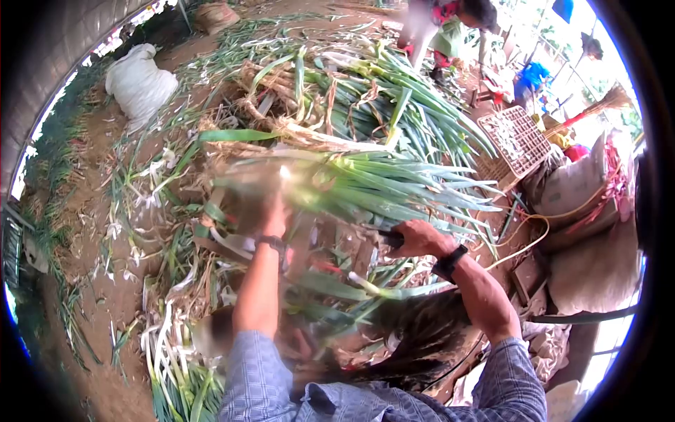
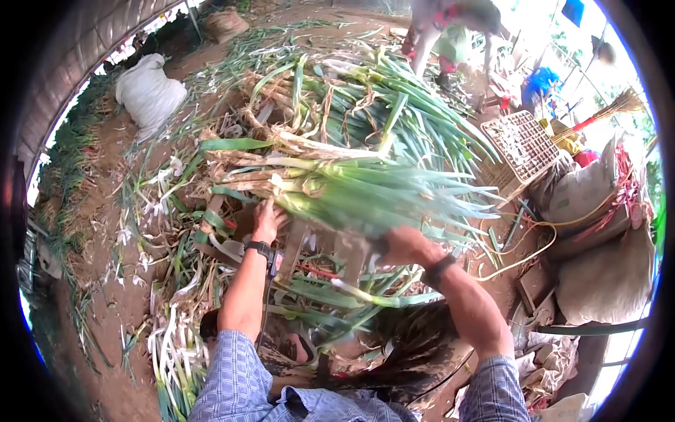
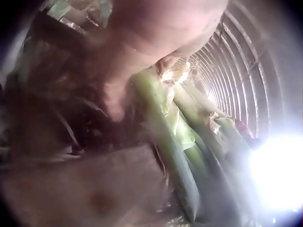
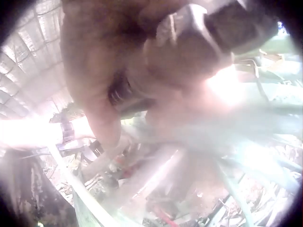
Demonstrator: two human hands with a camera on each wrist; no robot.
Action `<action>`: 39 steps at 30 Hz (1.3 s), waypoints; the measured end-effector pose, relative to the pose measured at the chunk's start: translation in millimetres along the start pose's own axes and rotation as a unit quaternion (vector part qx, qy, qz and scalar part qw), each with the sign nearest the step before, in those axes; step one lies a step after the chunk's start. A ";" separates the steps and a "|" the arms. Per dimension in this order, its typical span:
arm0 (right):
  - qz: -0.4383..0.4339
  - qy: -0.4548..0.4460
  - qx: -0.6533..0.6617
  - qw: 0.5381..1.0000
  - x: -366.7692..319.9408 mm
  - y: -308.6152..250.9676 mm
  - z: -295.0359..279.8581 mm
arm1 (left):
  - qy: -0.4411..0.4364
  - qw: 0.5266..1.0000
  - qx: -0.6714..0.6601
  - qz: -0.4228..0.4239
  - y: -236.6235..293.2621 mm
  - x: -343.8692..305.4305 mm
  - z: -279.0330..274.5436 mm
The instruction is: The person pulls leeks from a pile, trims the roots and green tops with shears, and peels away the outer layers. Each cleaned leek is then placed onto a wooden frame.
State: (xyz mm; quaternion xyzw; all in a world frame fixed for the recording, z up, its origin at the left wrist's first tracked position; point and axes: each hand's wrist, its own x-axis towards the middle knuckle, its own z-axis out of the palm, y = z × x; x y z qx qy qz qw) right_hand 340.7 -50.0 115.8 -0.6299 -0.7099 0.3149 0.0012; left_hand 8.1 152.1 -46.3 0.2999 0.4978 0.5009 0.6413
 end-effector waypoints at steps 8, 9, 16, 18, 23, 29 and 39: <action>-0.006 0.034 0.002 0.999 -29.8 -4.7 -22.2 | -0.027 0.984 -0.173 0.035 30.6 -37.4 31.6; -0.022 0.062 0.007 0.998 -30.0 -6.5 -23.9 | -0.037 0.987 -0.158 0.006 30.0 -40.0 27.8; -0.107 0.053 0.011 0.993 -32.4 -11.4 -21.4 | -0.105 0.977 -0.178 0.053 6.5 -151.6 -19.1; -0.106 0.013 -0.022 0.994 -38.7 -16.7 -12.8 | -0.105 0.980 -0.170 0.022 10.5 -155.5 -47.3; -0.126 0.055 0.026 0.990 -48.0 -31.1 -12.2 | 0.121 0.946 -0.206 0.220 87.9 -186.1 -69.3; -0.072 0.045 0.020 0.996 -51.9 -53.0 -28.7 | 0.028 0.943 -0.194 0.270 159.9 -211.8 -65.2; -0.130 -0.196 0.022 0.972 -67.8 -36.2 0.1 | -0.058 0.936 -0.183 0.294 289.0 -215.5 -53.4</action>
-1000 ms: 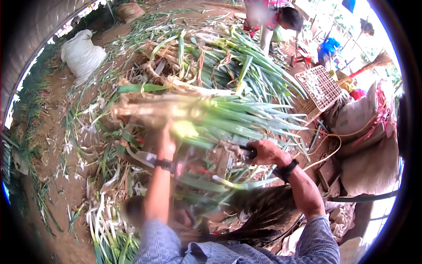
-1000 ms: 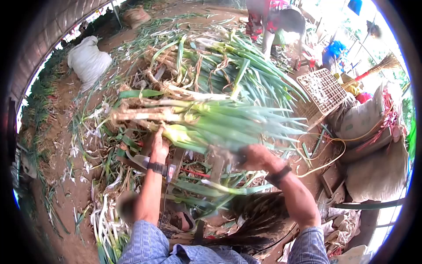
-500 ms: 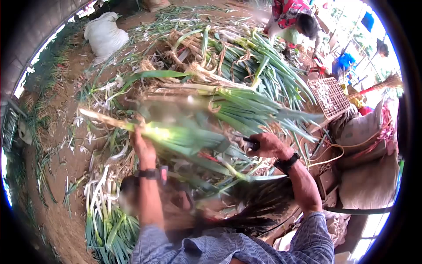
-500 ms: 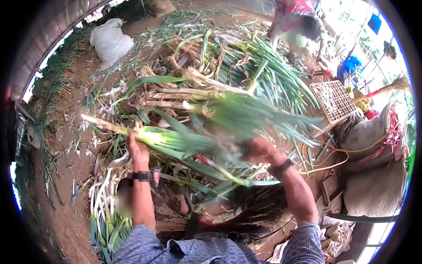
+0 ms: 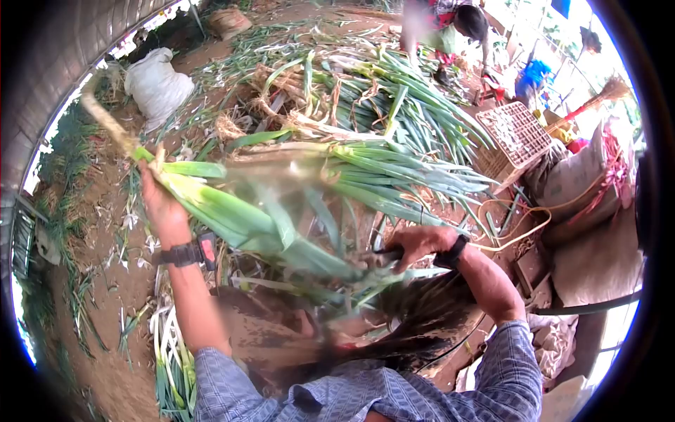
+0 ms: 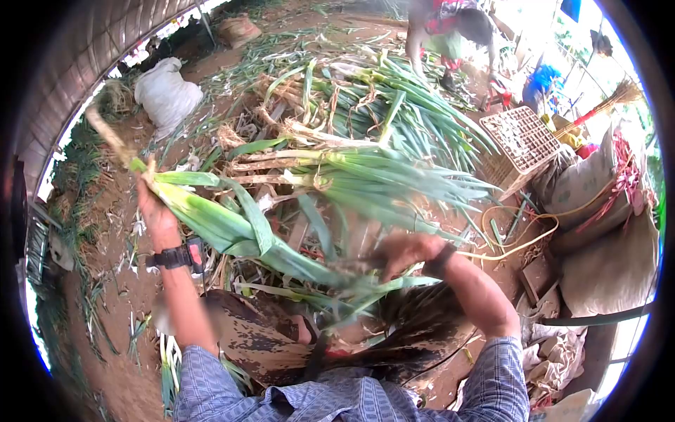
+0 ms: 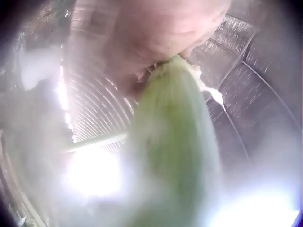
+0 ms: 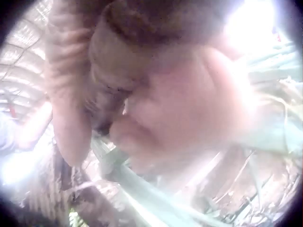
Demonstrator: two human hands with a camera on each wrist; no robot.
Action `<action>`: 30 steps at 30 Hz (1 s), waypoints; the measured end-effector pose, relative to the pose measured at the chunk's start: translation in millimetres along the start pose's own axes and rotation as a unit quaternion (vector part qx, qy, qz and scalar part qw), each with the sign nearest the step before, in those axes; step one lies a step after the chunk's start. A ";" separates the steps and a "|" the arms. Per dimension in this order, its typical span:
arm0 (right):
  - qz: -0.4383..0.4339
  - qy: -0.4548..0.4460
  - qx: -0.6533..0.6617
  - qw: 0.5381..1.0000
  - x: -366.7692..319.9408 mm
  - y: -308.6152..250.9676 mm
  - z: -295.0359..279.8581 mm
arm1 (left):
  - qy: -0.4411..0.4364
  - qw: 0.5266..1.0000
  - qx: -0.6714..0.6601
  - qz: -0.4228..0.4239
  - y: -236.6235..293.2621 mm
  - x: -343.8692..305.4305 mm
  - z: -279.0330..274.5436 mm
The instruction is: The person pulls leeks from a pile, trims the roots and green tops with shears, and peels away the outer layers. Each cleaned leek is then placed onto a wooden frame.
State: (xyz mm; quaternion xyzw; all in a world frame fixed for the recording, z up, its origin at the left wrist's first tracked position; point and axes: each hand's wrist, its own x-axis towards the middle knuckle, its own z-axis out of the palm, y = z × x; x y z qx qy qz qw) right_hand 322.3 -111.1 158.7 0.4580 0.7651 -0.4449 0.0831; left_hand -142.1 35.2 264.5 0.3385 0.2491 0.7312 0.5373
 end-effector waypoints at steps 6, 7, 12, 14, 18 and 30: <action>0.027 -0.059 -0.147 0.987 9.0 9.1 27.2 | 0.020 0.982 0.093 -0.164 -125.9 -25.1 -36.7; 0.075 -0.038 -0.167 0.982 7.2 10.2 23.5 | 0.048 0.970 0.070 -0.227 -154.7 -31.6 -47.7; 0.146 0.229 -0.120 0.955 -18.9 24.0 -10.6 | -0.167 0.929 0.256 -0.207 -269.0 -83.6 -111.9; 0.105 0.282 -0.114 0.947 -20.8 0.4 -7.6 | -0.176 0.917 0.211 -0.291 -276.7 -94.8 -96.7; 0.093 0.253 -0.168 0.948 4.9 5.3 25.1 | -0.223 0.901 0.265 -0.262 -292.7 -105.8 -87.7; 0.049 0.243 -0.179 0.952 19.8 -0.3 50.7 | -0.138 0.826 0.444 -0.320 -256.8 -109.6 -68.5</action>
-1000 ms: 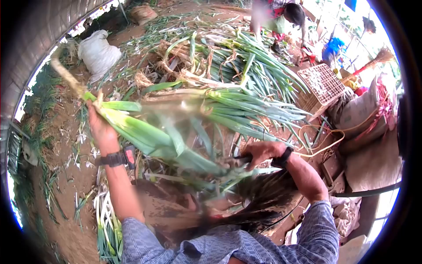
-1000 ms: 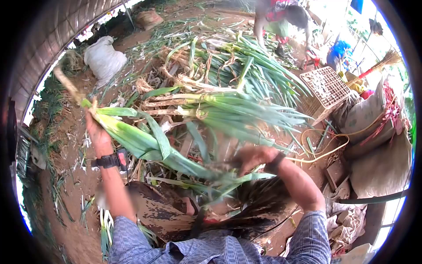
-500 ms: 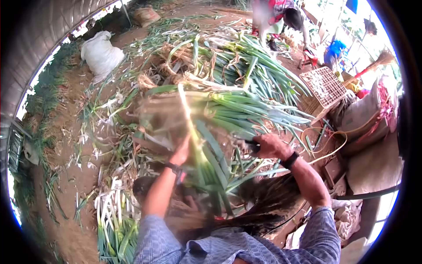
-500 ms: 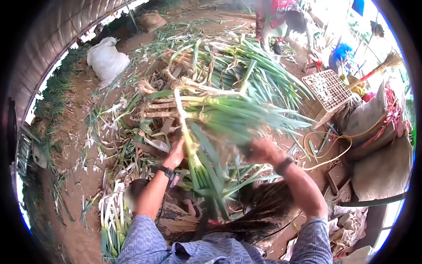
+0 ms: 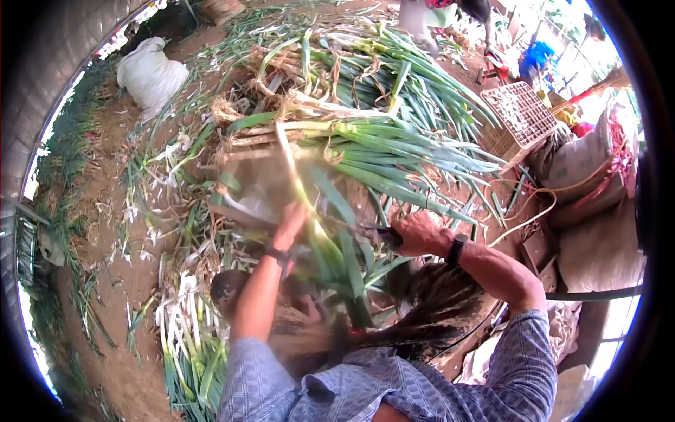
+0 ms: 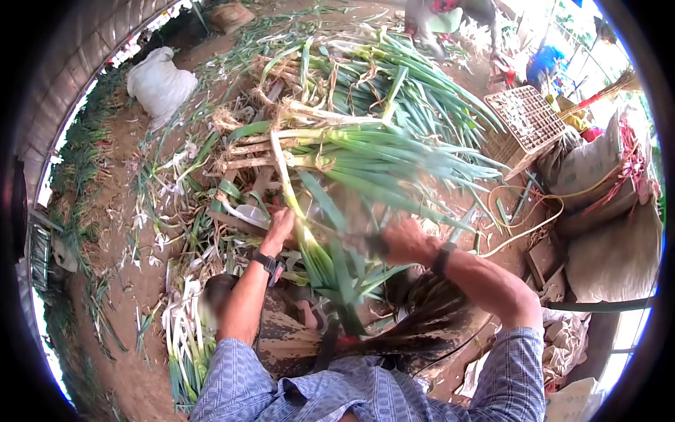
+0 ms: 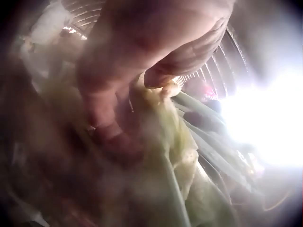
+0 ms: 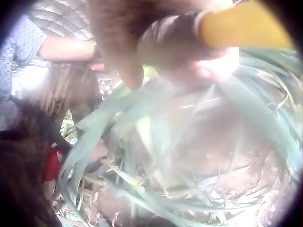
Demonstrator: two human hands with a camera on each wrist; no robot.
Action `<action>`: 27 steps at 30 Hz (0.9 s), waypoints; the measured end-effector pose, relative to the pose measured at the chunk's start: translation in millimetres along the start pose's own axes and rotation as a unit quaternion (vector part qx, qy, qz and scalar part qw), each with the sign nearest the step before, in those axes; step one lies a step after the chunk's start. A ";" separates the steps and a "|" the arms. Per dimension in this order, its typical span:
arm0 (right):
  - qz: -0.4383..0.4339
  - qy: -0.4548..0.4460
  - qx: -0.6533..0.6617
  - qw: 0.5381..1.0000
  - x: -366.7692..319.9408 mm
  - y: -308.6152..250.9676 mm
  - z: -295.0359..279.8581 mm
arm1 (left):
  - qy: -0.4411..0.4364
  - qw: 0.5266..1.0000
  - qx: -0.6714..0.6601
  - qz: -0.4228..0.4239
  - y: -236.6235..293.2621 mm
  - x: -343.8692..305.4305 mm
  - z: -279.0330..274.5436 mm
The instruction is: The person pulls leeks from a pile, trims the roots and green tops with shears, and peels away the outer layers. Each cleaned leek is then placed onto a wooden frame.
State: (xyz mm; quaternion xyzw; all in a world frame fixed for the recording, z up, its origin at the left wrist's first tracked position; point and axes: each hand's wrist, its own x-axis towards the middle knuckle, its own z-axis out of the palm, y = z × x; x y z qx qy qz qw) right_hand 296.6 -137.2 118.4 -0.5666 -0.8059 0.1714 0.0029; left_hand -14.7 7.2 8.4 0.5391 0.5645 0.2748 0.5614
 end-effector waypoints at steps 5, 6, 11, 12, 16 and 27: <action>-0.041 -0.053 0.002 0.998 -0.7 -6.5 -0.1 | -0.072 0.993 -0.025 0.095 -0.7 -15.7 -10.6; -0.030 -0.052 0.021 0.998 -1.4 -9.8 -7.1 | -0.077 0.989 -0.080 0.094 -10.0 -13.5 -14.9; -0.006 -0.027 0.010 1.000 4.6 -9.4 -22.2 | -0.007 0.991 -0.106 0.083 -37.9 7.5 -23.0; -0.003 -0.025 0.012 1.000 7.0 -9.0 -21.1 | -0.011 0.989 -0.107 0.098 -38.9 9.9 -25.3; 0.046 -0.034 0.021 0.998 24.4 -2.5 -8.8 | 0.008 0.993 -0.061 0.101 -41.2 19.5 -25.5; 0.081 -0.031 0.063 0.994 98.4 -11.4 2.8 | 0.117 0.980 0.134 0.093 -34.6 19.0 -5.2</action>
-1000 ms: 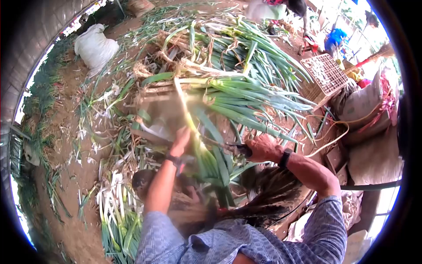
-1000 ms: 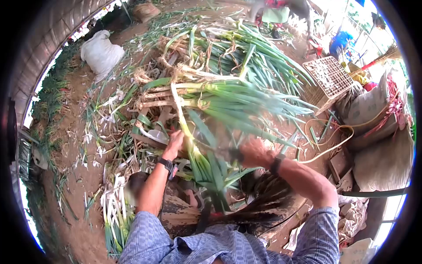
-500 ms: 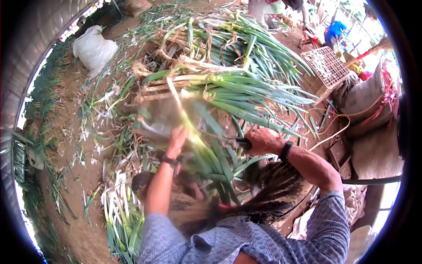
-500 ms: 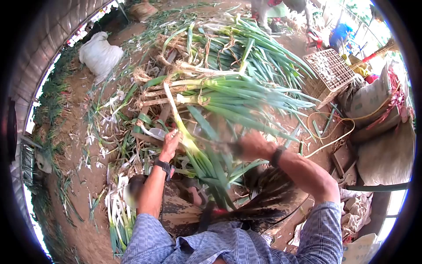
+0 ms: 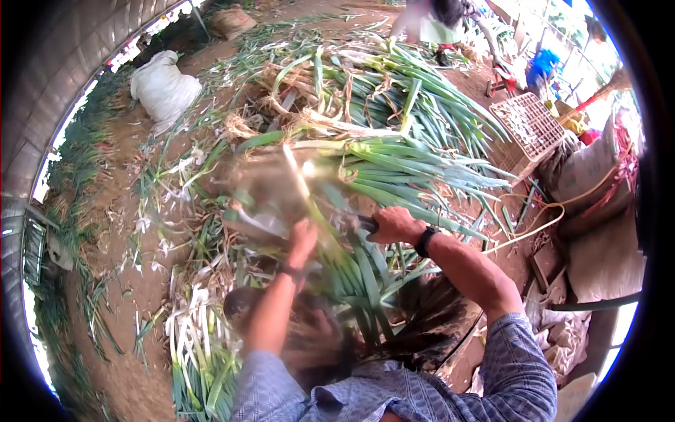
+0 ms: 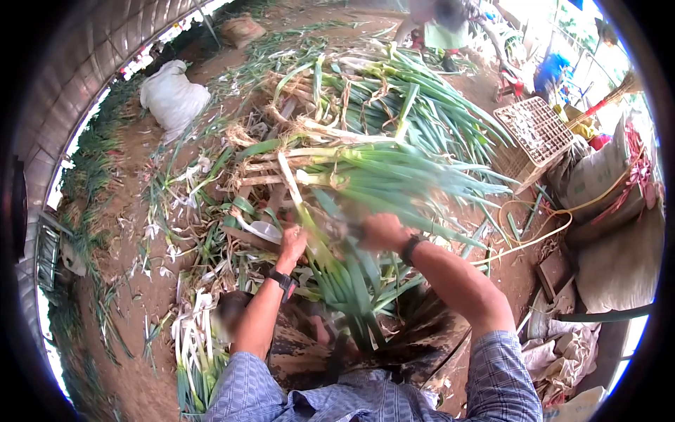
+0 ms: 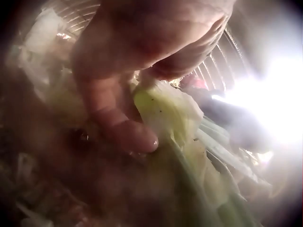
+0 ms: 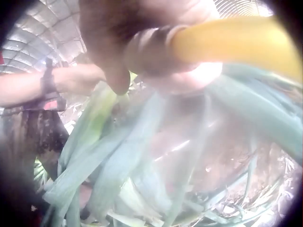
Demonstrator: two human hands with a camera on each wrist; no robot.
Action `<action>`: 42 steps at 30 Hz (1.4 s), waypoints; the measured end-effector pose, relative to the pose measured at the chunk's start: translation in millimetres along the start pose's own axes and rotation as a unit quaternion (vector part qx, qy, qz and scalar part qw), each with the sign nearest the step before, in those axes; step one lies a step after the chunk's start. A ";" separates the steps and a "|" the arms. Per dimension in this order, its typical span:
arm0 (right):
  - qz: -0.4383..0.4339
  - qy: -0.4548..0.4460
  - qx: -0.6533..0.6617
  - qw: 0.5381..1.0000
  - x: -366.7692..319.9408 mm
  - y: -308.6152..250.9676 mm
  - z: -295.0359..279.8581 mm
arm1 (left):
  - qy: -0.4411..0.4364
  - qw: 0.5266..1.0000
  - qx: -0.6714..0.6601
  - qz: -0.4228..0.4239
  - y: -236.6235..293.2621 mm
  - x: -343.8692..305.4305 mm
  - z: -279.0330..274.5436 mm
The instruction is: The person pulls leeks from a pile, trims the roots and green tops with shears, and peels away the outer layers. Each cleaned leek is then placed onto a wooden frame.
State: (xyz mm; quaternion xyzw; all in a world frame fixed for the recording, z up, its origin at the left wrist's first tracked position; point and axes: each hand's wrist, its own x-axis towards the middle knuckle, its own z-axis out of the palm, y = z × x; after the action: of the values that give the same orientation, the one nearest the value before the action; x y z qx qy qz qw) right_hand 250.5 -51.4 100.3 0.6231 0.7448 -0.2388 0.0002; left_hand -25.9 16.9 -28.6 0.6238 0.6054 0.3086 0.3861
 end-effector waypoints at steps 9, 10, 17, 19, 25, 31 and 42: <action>-0.027 0.056 0.082 0.995 17.9 -33.1 -33.8 | -0.056 0.977 -0.206 -0.015 3.0 1.6 -8.8; -0.031 0.052 0.085 0.995 13.0 -36.7 -37.5 | -0.074 0.961 -0.266 -0.017 10.5 -2.5 -18.6; -0.042 -0.076 0.029 0.996 -15.8 -4.6 -36.2 | -0.020 0.855 -0.487 -0.177 61.5 9.2 -60.8; -0.032 -0.066 0.044 0.996 -22.4 5.7 -32.9 | -0.047 0.865 -0.475 -0.153 72.6 8.1 -66.5; -0.063 -0.034 0.056 0.996 -36.6 23.0 -30.7 | -0.098 0.859 -0.494 -0.091 45.8 26.4 -50.5; 0.022 -0.008 0.036 0.999 -36.4 22.2 -32.0 | 0.042 0.976 -0.215 0.004 4.0 40.1 -22.6; 0.013 0.002 0.025 1.000 -33.0 3.9 -43.8 | 0.059 0.952 -0.297 -0.052 27.3 40.5 -3.7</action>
State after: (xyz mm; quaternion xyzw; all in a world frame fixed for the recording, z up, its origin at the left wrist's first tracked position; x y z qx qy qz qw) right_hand 274.5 -66.0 147.5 0.6331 0.7303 -0.2562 -0.0134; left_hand -11.8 58.4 -6.7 0.4299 0.5396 0.4900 0.5328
